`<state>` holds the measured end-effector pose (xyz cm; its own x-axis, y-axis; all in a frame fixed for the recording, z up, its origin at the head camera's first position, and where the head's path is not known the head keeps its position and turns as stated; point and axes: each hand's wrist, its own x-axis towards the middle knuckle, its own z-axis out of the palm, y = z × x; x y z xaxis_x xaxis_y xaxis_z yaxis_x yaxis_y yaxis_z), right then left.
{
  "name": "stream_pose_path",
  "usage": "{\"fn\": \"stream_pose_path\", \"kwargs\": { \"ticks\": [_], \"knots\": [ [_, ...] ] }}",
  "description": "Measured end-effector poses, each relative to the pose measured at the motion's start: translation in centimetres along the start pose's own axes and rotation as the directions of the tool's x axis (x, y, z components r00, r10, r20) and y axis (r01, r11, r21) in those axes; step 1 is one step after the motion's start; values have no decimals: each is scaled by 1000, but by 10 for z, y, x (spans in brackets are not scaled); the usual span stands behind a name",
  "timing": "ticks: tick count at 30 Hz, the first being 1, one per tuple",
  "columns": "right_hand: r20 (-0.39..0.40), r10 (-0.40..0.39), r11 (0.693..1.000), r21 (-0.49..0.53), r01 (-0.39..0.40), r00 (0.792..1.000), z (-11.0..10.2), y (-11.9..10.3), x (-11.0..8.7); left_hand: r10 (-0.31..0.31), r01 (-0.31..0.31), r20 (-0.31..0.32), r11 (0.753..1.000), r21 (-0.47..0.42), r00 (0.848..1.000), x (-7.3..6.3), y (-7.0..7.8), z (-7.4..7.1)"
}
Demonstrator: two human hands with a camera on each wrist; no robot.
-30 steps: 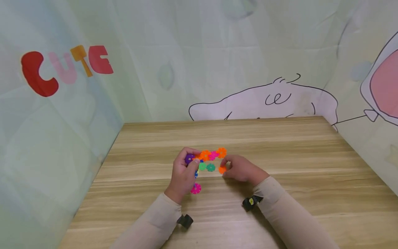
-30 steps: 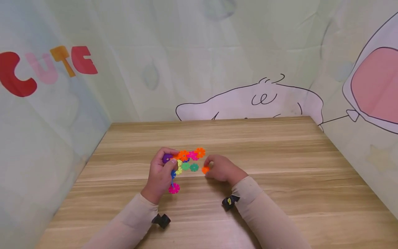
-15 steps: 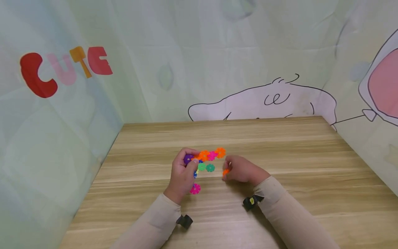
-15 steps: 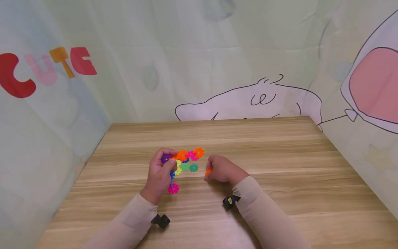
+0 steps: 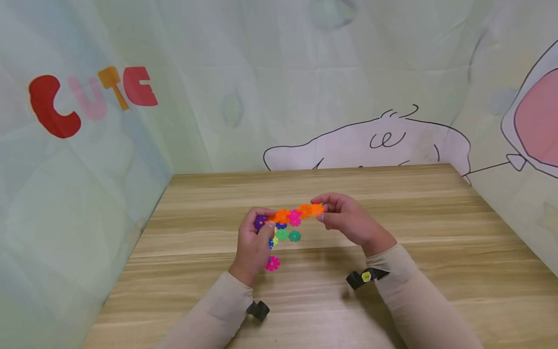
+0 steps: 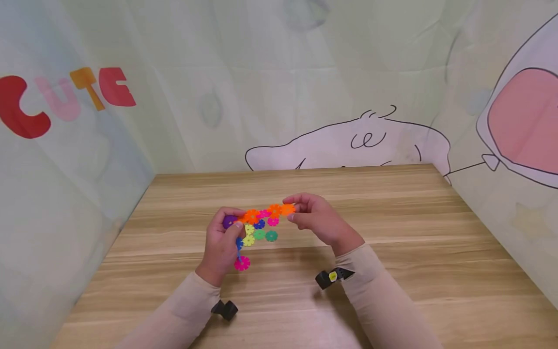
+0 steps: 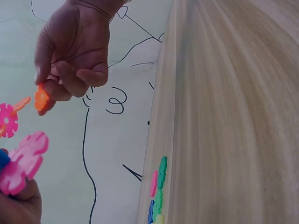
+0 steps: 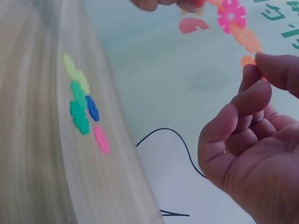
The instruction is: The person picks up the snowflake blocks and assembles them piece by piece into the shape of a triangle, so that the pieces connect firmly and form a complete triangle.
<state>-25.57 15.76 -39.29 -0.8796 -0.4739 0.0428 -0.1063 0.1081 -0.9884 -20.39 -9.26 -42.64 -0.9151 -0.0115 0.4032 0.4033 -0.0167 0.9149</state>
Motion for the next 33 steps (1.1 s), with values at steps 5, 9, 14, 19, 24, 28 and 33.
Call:
{"fn": "stream_pose_path", "kwargs": {
  "ticks": [5, 9, 14, 19, 24, 28, 33],
  "knots": [
    [28, -6, 992, 127, 2, 1000, -1, -4, -2, -1, 1, -15, 1000, -16, 1000, 0, -1, 0],
    [46, -13, 987, 161, 6, 999, 0, -5, -2, -1, 1, -21, 1000, -23, 1000, 0, -2, 0],
    [71, -26, 978, 209, 11, 997, -1, -6, -3, 4, -4, -16, 1000, -21, 1000, 0, -2, 0],
    [76, -23, 976, 218, 6, 997, -1, -6, -4, 12, -12, -1, 1000, -14, 1000, 0, -1, 0],
    [56, 4, 981, 193, -15, 998, 0, -7, -4, 33, -33, 18, 999, -5, 999, -1, 1, 0],
    [59, 13, 985, 172, -23, 998, 1, -9, -4, 64, -65, 31, 998, 21, 997, -1, 0, 0],
    [60, 13, 989, 146, -22, 998, 2, -11, -5, 97, -98, 27, 994, 46, 995, -1, -2, -1]
  ]
}}
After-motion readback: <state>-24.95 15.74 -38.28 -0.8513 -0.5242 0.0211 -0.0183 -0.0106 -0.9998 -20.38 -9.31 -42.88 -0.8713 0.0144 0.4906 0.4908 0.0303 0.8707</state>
